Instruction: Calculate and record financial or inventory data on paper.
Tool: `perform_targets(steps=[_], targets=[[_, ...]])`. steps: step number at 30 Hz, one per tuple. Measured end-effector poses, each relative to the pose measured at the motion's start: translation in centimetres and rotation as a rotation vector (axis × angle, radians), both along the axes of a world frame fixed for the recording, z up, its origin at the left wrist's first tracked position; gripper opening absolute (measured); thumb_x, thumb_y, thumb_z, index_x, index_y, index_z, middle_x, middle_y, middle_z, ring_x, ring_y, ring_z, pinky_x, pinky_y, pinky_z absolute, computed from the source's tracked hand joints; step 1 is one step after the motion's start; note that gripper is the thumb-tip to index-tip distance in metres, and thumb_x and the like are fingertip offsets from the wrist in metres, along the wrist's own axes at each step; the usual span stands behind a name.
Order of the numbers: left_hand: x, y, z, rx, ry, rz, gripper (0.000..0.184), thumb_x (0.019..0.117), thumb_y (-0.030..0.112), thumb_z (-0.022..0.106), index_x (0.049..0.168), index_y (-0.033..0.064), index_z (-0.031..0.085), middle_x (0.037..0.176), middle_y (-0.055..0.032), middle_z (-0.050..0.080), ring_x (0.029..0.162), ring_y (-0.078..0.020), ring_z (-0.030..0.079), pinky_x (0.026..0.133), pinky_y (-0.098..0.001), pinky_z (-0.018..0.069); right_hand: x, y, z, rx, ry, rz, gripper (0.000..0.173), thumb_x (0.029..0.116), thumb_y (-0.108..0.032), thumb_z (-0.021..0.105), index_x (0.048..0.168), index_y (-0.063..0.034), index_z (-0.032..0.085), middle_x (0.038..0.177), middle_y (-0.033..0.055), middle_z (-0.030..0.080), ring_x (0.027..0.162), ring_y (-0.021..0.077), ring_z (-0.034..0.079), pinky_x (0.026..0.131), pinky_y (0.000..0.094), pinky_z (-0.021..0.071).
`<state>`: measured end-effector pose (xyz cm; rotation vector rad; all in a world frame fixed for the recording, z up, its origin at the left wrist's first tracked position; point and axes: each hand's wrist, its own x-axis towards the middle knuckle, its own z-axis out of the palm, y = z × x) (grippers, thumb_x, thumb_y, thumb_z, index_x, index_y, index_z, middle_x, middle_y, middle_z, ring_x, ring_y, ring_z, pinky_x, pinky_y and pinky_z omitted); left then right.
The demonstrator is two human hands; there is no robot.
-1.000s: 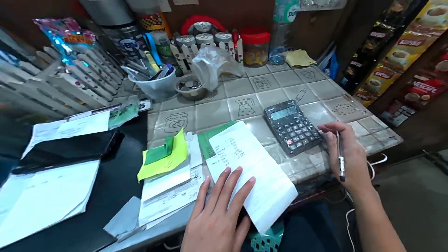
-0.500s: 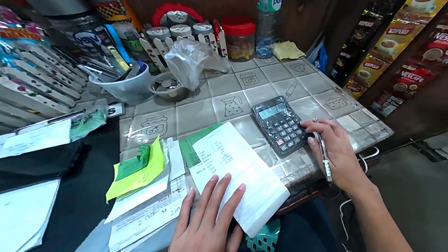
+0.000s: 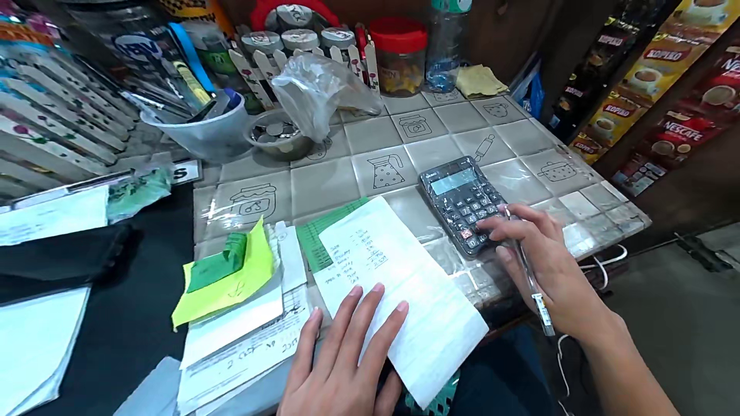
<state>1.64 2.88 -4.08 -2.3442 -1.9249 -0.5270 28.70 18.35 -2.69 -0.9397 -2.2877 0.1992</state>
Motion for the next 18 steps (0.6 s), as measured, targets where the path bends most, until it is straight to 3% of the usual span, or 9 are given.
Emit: perform_targets(steps=[5,11,18], targets=[[0.0,0.1,0.0,0.007,0.003,0.003,0.053,0.0956,0.039,0.063,0.147,0.0267,0.055,0.154,-0.0122,0.052,0.145,-0.0323,0.046,0.120,-0.0618,0.0239,-0.3,1.0,0.2,-0.034,0.008,0.007,0.036,0.1078,-0.043,0.042,0.122,-0.0189,0.064,0.127,-0.0067,0.068,0.139,0.0198,0.048,0.117,0.0526,0.0319],[0.0,0.0,-0.1,0.006,0.005,0.008,0.054,0.0957,0.039,0.062,0.147,0.0278,0.055,0.153,-0.0119,0.053,0.145,-0.0323,0.045,0.120,-0.0621,0.0228,-0.5,2.5,0.5,-0.071,-0.075,-0.047,0.039,0.1078,-0.041,0.039,0.127,-0.0167,0.062,0.134,-0.0047,0.065,0.142,0.0214,0.045,0.117,0.0519,0.0313],[0.0,0.0,-0.1,0.001,0.009,0.005,0.053,0.0954,0.038,0.063,0.147,0.0276,0.055,0.153,-0.0119,0.053,0.145,-0.0316,0.045,0.120,-0.0612,0.0218,1.5,0.9,0.7,-0.040,0.033,-0.069,0.038,0.1089,-0.041,0.040,0.130,-0.0161,0.060,0.135,-0.0039,0.064,0.140,0.0210,0.047,0.116,0.0521,0.0339]])
